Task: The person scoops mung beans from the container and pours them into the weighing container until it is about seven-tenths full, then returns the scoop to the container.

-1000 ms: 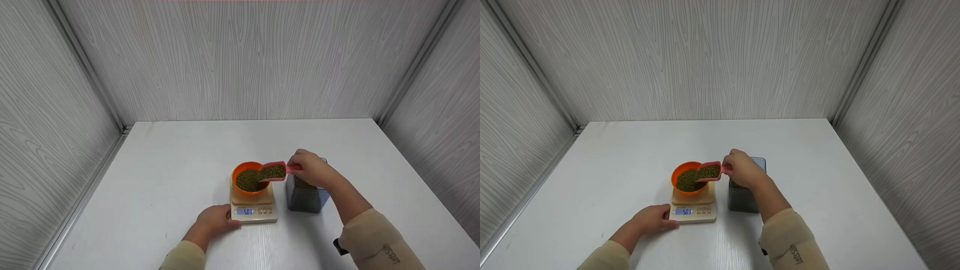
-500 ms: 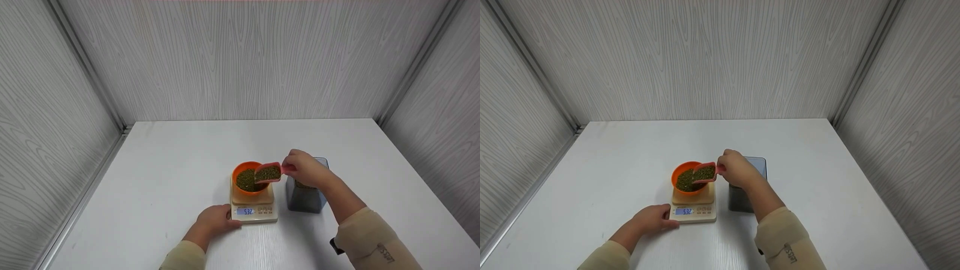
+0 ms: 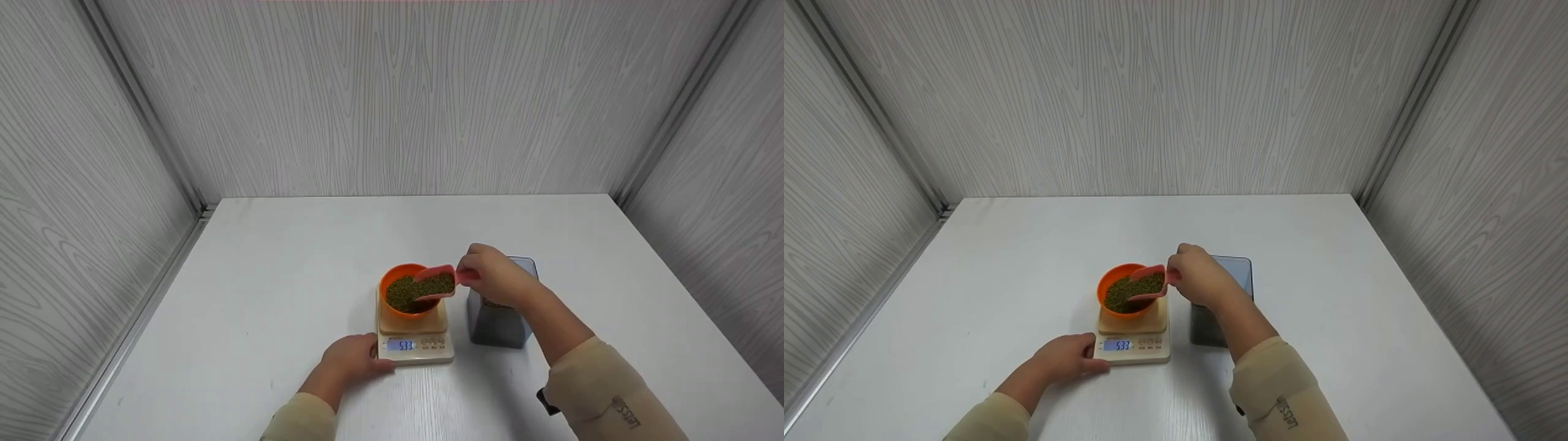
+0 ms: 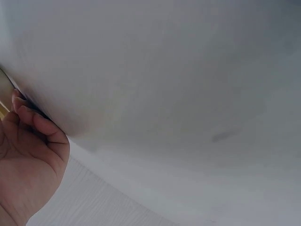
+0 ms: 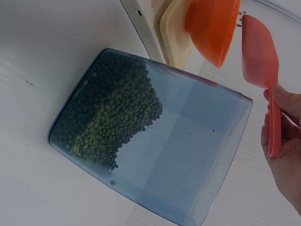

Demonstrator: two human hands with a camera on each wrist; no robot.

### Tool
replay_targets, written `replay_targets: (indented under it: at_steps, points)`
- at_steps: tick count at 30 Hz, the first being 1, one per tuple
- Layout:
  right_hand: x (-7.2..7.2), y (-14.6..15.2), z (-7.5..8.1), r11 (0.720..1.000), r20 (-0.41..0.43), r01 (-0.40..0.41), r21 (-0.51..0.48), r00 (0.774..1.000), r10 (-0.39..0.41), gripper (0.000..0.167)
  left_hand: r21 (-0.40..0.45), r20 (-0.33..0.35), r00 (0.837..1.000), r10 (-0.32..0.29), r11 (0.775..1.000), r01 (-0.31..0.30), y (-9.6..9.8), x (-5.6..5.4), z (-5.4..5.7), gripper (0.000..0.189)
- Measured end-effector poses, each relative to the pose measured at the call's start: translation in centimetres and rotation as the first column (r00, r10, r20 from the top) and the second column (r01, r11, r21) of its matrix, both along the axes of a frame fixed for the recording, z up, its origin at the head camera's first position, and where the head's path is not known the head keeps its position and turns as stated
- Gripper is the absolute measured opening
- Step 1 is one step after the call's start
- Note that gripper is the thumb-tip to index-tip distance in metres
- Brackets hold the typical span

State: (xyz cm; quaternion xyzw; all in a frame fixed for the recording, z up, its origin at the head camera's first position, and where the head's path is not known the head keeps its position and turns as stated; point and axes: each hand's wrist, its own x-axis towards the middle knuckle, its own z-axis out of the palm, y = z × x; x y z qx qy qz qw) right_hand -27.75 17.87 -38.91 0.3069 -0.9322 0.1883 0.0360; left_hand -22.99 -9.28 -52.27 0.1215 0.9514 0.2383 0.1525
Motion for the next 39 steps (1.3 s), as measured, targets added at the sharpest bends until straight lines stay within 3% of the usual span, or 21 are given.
replay_targets:
  at_steps: [22, 30, 39]
  points:
    - [-0.2, -1.3, 0.5, 0.992, -0.013, 0.108, 0.061, 0.994, -0.108, 0.009, -0.022, -0.015, 1.000, -0.010, 1.000, 0.010, 0.0, 0.0, -0.1, 0.042]
    - [-0.4, -1.7, 0.5, 0.996, -0.071, 0.080, 0.045, 0.995, -0.076, 0.006, -0.023, -0.023, 1.000, -0.012, 1.000, 0.012, 0.0, 0.1, -0.2, 0.041]
    - [-0.2, -2.3, 0.8, 0.992, -0.012, 0.107, 0.069, 0.994, -0.106, 0.009, -0.036, -0.022, 1.000, -0.018, 0.999, 0.017, -0.1, -0.1, -0.2, 0.043]
